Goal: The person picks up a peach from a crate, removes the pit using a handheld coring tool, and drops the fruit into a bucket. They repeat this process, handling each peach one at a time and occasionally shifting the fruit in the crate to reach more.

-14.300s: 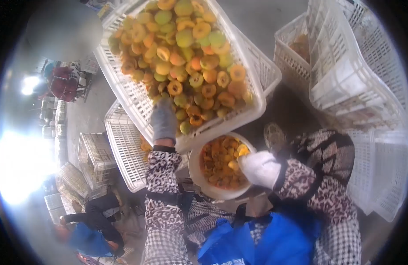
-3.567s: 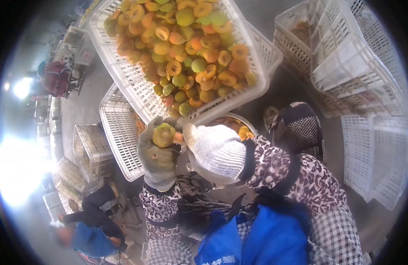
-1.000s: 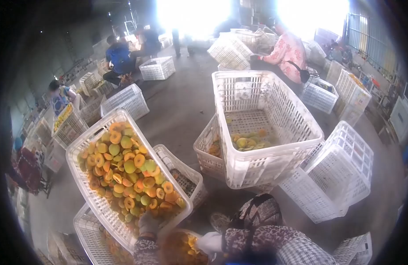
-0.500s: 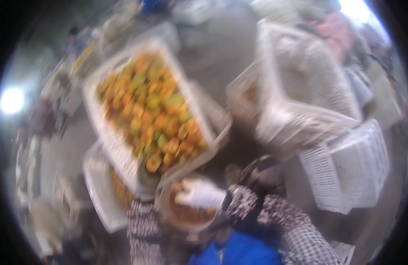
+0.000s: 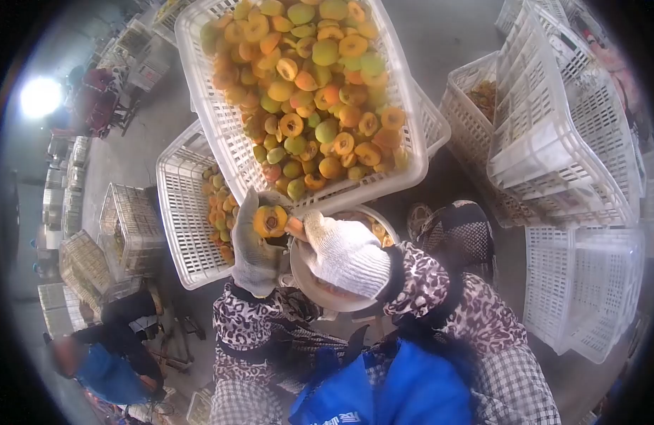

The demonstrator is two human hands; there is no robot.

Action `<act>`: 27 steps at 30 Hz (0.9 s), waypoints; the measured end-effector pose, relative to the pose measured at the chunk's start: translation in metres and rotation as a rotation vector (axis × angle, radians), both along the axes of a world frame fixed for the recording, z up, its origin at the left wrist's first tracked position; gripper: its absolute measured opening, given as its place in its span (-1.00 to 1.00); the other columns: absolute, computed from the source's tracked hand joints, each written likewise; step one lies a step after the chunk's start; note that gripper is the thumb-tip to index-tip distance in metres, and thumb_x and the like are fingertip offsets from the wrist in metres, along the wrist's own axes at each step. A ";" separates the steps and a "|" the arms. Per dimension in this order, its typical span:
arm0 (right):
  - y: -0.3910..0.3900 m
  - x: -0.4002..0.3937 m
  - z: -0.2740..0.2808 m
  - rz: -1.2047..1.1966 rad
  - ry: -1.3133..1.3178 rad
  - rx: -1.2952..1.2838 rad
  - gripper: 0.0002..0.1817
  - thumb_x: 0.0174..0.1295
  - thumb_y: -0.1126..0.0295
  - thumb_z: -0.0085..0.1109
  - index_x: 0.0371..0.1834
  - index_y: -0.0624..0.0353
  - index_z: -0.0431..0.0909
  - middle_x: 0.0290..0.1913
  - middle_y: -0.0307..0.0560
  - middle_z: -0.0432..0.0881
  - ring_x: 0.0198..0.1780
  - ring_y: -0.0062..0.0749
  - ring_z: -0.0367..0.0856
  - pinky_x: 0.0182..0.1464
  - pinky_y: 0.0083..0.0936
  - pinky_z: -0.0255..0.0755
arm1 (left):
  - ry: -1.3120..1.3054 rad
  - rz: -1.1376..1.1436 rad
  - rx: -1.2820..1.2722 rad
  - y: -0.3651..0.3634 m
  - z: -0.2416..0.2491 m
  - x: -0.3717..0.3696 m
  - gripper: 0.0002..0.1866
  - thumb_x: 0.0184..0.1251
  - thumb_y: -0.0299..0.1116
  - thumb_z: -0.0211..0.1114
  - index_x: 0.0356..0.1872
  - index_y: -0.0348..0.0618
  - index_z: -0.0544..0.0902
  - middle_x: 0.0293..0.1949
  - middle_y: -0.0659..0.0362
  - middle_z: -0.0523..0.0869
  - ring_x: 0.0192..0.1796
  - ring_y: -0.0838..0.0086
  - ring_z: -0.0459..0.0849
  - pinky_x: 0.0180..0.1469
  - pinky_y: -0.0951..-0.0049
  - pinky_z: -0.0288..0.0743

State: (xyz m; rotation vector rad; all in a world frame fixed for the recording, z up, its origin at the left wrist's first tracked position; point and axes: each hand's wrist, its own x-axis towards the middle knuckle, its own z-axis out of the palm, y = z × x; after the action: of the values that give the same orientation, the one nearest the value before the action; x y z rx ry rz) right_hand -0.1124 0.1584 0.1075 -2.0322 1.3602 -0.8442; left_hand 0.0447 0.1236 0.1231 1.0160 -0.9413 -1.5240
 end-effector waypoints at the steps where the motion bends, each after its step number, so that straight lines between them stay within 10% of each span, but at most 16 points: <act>1: -0.001 0.002 0.001 0.000 0.000 0.004 -0.67 0.20 0.25 0.22 -0.17 0.21 0.34 -0.45 0.10 0.60 -0.44 0.05 0.64 -0.40 -0.17 0.51 | 0.000 0.000 0.004 0.001 -0.005 0.003 -0.59 0.59 -0.04 -0.05 -0.04 -0.23 0.52 -0.15 0.09 0.62 -0.15 0.44 0.62 -0.04 0.46 0.57; 7: 0.000 0.005 0.000 0.074 0.147 0.227 -0.68 0.17 0.26 0.22 -0.16 0.21 0.37 -0.44 0.10 0.62 -0.43 0.05 0.65 -0.39 -0.17 0.53 | 0.092 0.022 0.320 0.001 -0.004 0.017 -0.60 0.42 -0.30 0.28 0.12 -0.33 0.43 -0.07 0.11 0.59 -0.07 0.48 0.60 0.03 0.43 0.54; 9: 0.001 0.005 0.006 0.081 0.223 0.278 -0.69 0.17 0.26 0.22 -0.16 0.22 0.42 -0.42 0.09 0.65 -0.41 0.03 0.68 -0.36 -0.17 0.57 | -0.605 -0.153 -0.295 0.006 -0.007 0.018 -0.53 0.29 -0.32 0.41 0.10 -0.33 0.45 -0.08 0.12 0.59 -0.05 0.50 0.60 0.02 0.44 0.53; 13: 0.003 -0.001 -0.009 0.045 0.167 0.036 -0.73 0.20 0.27 0.17 -0.17 0.22 0.46 -0.40 0.09 0.67 -0.40 0.00 0.69 -0.37 -0.17 0.58 | -0.243 -0.115 -0.121 0.006 -0.003 0.015 -0.57 0.20 -0.33 0.46 -0.01 -0.32 0.51 -0.17 0.14 0.62 -0.10 0.52 0.61 -0.02 0.48 0.53; 15: -0.003 -0.005 0.005 0.034 0.343 0.136 -0.77 0.23 0.28 0.11 -0.18 0.21 0.47 -0.40 0.10 0.67 -0.39 -0.01 0.70 -0.39 -0.17 0.58 | -0.750 -0.229 -0.146 -0.002 -0.008 0.020 -0.68 0.30 -0.31 0.35 -0.08 -0.34 0.55 -0.28 0.16 0.64 -0.18 0.55 0.63 -0.08 0.53 0.53; 19: -0.001 -0.012 0.002 0.096 0.268 0.219 -0.75 0.25 0.30 0.09 -0.16 0.25 0.41 -0.46 0.12 0.65 -0.40 0.02 0.69 -0.42 -0.14 0.55 | -0.197 -0.016 0.443 -0.003 0.007 0.002 -0.69 0.43 -0.24 0.18 -0.12 -0.36 0.57 -0.34 0.18 0.65 -0.25 0.57 0.62 -0.13 0.56 0.52; 25: 0.010 -0.007 -0.020 0.104 -0.135 0.570 -0.69 0.25 0.27 0.15 -0.18 0.29 0.34 -0.51 0.18 0.60 -0.42 0.13 0.64 -0.40 -0.12 0.50 | -0.235 -0.084 0.256 -0.001 -0.003 0.000 -0.71 0.49 -0.27 0.09 -0.13 -0.36 0.58 -0.32 0.16 0.65 -0.27 0.54 0.61 -0.18 0.54 0.50; 27: 0.014 -0.008 -0.013 0.112 -0.115 0.357 -0.67 0.25 0.23 0.15 -0.17 0.31 0.39 -0.49 0.22 0.60 -0.39 0.14 0.65 -0.36 -0.15 0.51 | -0.619 -0.160 -0.145 0.000 -0.005 0.000 -0.77 0.40 -0.34 0.19 -0.16 -0.34 0.59 -0.35 0.16 0.65 -0.29 0.52 0.61 -0.21 0.53 0.50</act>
State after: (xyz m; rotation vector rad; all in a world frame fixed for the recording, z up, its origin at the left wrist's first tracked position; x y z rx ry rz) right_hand -0.1203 0.1722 0.0941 -1.7387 1.2220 -0.6085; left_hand 0.0444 0.1239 0.1179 1.3624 -1.5701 -1.2558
